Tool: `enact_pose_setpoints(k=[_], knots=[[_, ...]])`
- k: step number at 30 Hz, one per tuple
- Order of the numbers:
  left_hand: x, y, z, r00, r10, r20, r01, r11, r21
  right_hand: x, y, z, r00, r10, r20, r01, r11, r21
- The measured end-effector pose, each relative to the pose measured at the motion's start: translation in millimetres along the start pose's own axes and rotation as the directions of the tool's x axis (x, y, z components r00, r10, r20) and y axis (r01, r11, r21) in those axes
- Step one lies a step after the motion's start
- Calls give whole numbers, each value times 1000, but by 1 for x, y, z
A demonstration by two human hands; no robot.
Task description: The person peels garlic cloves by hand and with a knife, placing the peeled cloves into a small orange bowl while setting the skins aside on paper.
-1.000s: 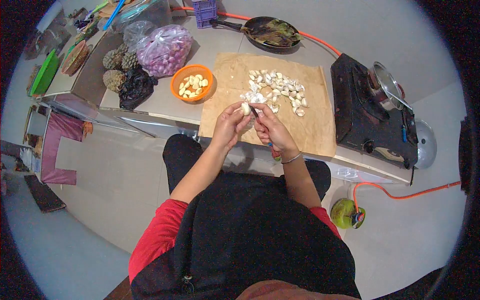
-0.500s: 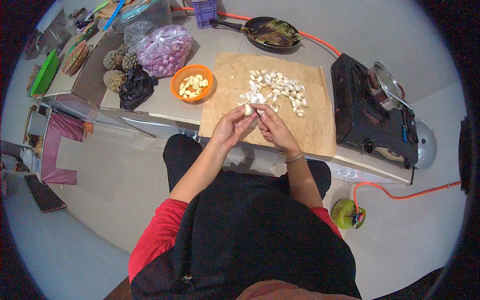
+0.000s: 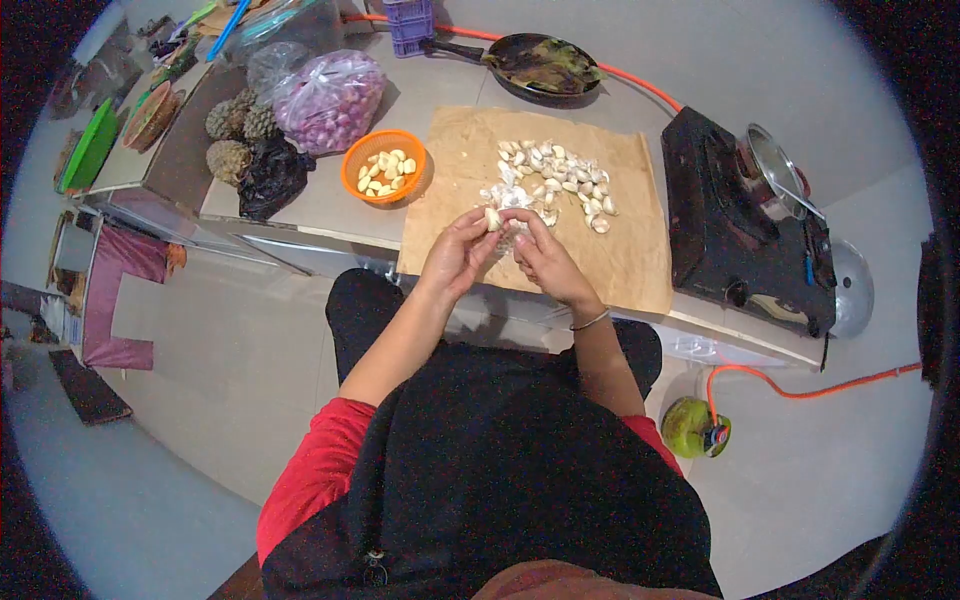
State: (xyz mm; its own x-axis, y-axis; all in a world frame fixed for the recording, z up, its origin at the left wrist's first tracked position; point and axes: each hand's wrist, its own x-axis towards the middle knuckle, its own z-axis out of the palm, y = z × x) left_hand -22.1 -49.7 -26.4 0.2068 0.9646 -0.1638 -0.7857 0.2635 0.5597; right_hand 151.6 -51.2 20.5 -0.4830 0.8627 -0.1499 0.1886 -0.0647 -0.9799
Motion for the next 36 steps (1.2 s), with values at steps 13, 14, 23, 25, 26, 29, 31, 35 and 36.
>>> enact_pose_setpoints(k=[13, 14, 23, 25, 26, 29, 31, 35, 36], knots=[[-3, 1, 5, 1000, 11, -22, -9, 996, 85, 4, 5, 5, 996, -85, 28, 82, 993, 83], [-3, 1, 5, 999, 15, -33, -12, 996, 87, 4, 4, 6, 997, -78, 27, 76, 995, 65], [-11, 7, 11, 998, 26, -61, -13, 978, 209, -1, -2, -4, 984, 35, 174, -102, 913, 396], [-10, 6, 11, 997, 37, -63, -21, 973, 231, -2, -1, -3, 988, 6, 154, -64, 923, 379], [-10, 6, 10, 997, 36, -62, -21, 974, 226, -3, -2, -2, 990, -9, 144, -46, 928, 370], [-8, 5, 10, 997, 35, -65, -22, 981, 191, 3, 7, 2, 997, -54, 63, 38, 971, 236], [-7, 5, 12, 996, 43, -82, -31, 990, 138, 5, 8, 0, 998, -46, 48, 34, 975, 220], [-6, 1, 9, 994, 97, -47, -86, 976, 198, 2, 2, 1, 999, -12, 37, 2, 970, 244], [-5, 0, 7, 994, 99, -37, -91, 977, 192, 4, 4, 1, 1000, -17, -5, 18, 969, 248]])
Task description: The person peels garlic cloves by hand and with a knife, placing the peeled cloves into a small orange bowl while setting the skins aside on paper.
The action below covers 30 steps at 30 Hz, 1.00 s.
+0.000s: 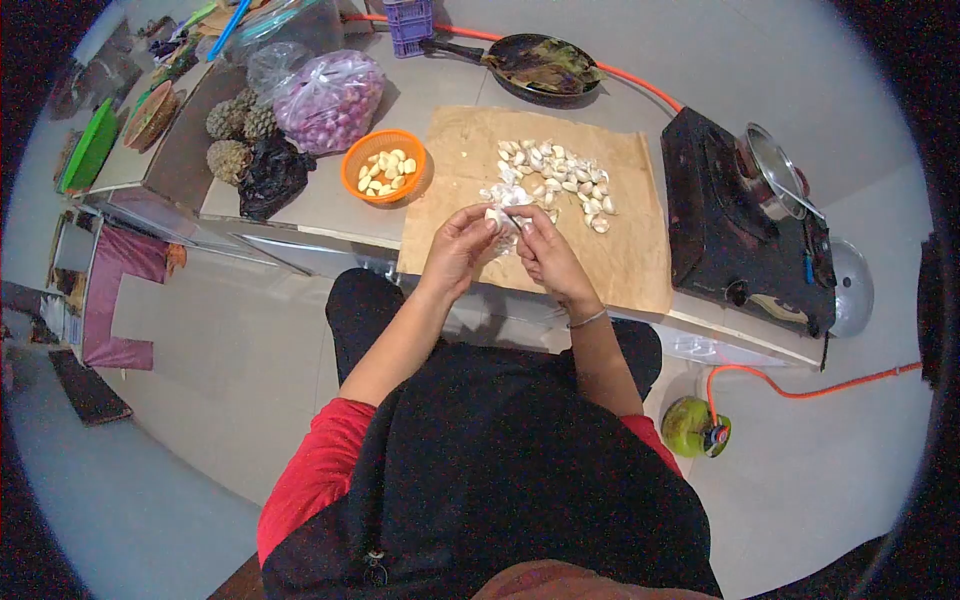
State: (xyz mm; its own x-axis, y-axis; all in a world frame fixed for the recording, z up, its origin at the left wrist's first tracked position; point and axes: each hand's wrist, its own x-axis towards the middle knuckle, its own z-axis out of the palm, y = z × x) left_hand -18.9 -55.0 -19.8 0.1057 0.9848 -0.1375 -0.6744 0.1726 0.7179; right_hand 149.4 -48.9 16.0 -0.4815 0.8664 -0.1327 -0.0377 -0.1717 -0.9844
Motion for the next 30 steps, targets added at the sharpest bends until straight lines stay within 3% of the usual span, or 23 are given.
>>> enact_pose_setpoints(k=[2, 5, 8, 10, 17, 20, 23, 26, 30], knots=[[0, -3, -2, 1000, 10, 1, -10, 1000, -3, 5, 7, -1, 996, -34, -82, 34, 999, 6], [-3, -2, 4, 998, 50, -28, -49, 999, 19, 4, 9, -3, 997, -16, -74, 22, 997, 75], [2, -7, -1, 992, 116, -56, -112, 991, 68, 3, 12, -9, 981, -92, -169, 85, 995, -49], [3, -5, -2, 989, 133, -70, -126, 988, 93, -1, 3, -12, 979, -41, -197, 18, 993, -113], [3, -1, 5, 997, 19, -77, -23, 999, -48, 21, 35, -18, 960, -120, -253, 11, 919, -395], [5, -2, 1, 997, -14, -75, 8, 996, -88, 23, 38, -18, 961, -118, -248, 9, 915, -403], [6, -2, -1, 997, -33, -69, 26, 996, -89, 7, 4, -8, 999, 33, -19, -35, 997, -70], [5, -2, -2, 995, -60, -74, 53, 994, -96, 5, 4, 2, 995, -40, 90, 43, 999, -23], [6, -3, -5, 991, -98, -96, 87, 990, -106, 2, -3, -1, 997, 33, 74, -31, 999, -38]])
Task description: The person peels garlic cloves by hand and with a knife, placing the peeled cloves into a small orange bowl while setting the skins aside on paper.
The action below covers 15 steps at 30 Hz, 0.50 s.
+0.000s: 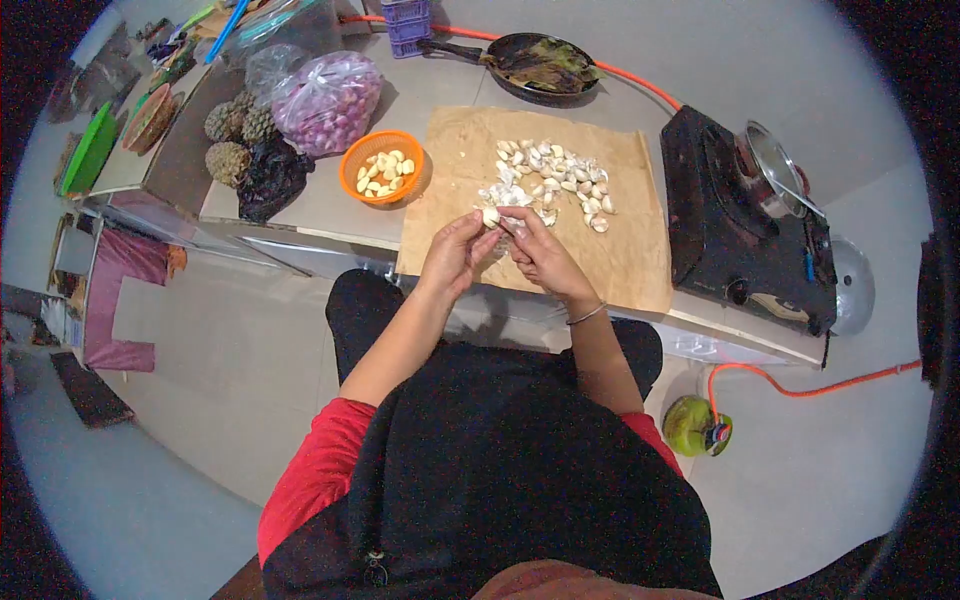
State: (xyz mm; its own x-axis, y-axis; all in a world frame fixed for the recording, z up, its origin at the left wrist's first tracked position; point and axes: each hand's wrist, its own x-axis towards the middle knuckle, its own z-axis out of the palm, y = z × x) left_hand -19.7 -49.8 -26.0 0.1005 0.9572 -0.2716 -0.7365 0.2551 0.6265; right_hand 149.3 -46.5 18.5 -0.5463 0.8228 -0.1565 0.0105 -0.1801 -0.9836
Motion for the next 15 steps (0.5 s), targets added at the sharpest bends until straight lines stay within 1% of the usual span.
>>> enact_pose_setpoints(k=[1, 5, 8, 10, 12, 13, 15], knots=[[0, 0, 0, 1000, -6, -14, 6, 1000, 3, 0, 2, -3, 1000, 2, 12, -2, 1000, 8], [-3, 4, 3, 1000, -26, 14, 26, 1000, -4, 0, 7, -11, 998, 5, 63, -10, 997, 82], [-5, 6, 4, 999, -38, 14, 38, 999, -6, -4, -2, -3, 1000, -18, 19, 20, 996, -91], [-2, 3, -3, 998, -50, 31, 51, 999, -11, -1, 2, 3, 992, -125, -20, 118, 967, -224], [0, 1, -6, 998, -66, -8, 66, 997, -38, -1, 3, 4, 980, -192, -46, 169, 935, -312], [1, 0, -6, 997, -74, -27, 72, 996, -52, -2, 1, 4, 977, -204, -56, 174, 926, -335], [-1, 1, -3, 999, -50, 0, 50, 998, -47, -2, -1, 1, 975, -199, -95, 154, 923, -353]])
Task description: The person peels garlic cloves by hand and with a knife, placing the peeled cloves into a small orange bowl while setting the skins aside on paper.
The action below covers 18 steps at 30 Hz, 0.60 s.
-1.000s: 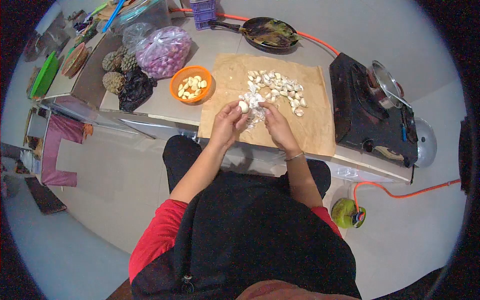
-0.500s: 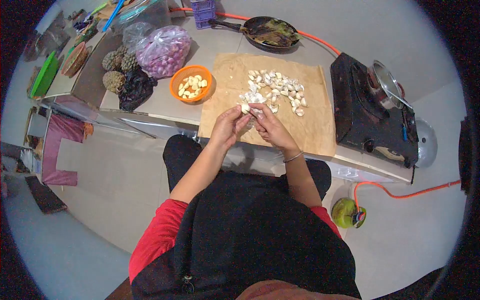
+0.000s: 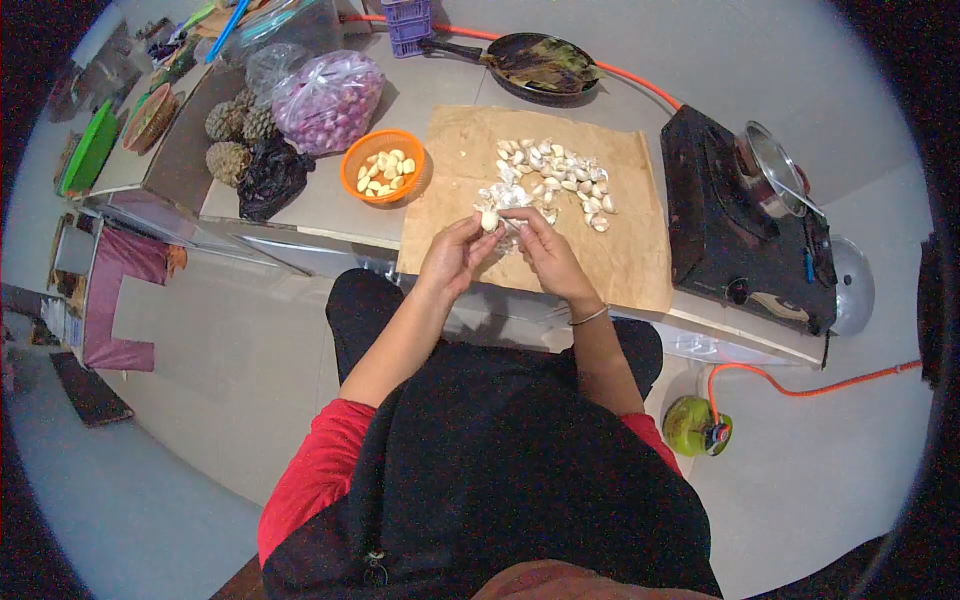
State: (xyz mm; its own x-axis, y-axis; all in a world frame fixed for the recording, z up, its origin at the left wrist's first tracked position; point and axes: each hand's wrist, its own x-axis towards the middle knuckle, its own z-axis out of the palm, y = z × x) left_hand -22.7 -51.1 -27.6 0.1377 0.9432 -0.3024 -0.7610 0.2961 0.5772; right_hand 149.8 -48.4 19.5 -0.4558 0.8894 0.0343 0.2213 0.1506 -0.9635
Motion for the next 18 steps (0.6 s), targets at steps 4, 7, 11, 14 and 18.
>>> enact_pose_setpoints(k=[4, 7, 11, 14, 18], knots=[[-2, 2, 2, 998, 44, 51, -46, 998, 35, 2, 12, -7, 995, 80, -66, -79, 997, 19], [-4, 4, 5, 993, 79, 89, -85, 994, 67, 2, 15, -8, 991, 99, -89, -97, 995, 24], [-10, 6, 10, 991, 109, 74, -115, 989, 91, 0, 21, -11, 984, 97, -150, -95, 995, 16], [-7, 4, 8, 986, 147, 73, -154, 982, 110, 0, 18, -14, 973, 150, -175, -150, 989, 15], [-5, -1, 9, 982, 181, 61, -190, 965, 182, 8, 41, -12, 980, 105, -171, -112, 993, -35]])
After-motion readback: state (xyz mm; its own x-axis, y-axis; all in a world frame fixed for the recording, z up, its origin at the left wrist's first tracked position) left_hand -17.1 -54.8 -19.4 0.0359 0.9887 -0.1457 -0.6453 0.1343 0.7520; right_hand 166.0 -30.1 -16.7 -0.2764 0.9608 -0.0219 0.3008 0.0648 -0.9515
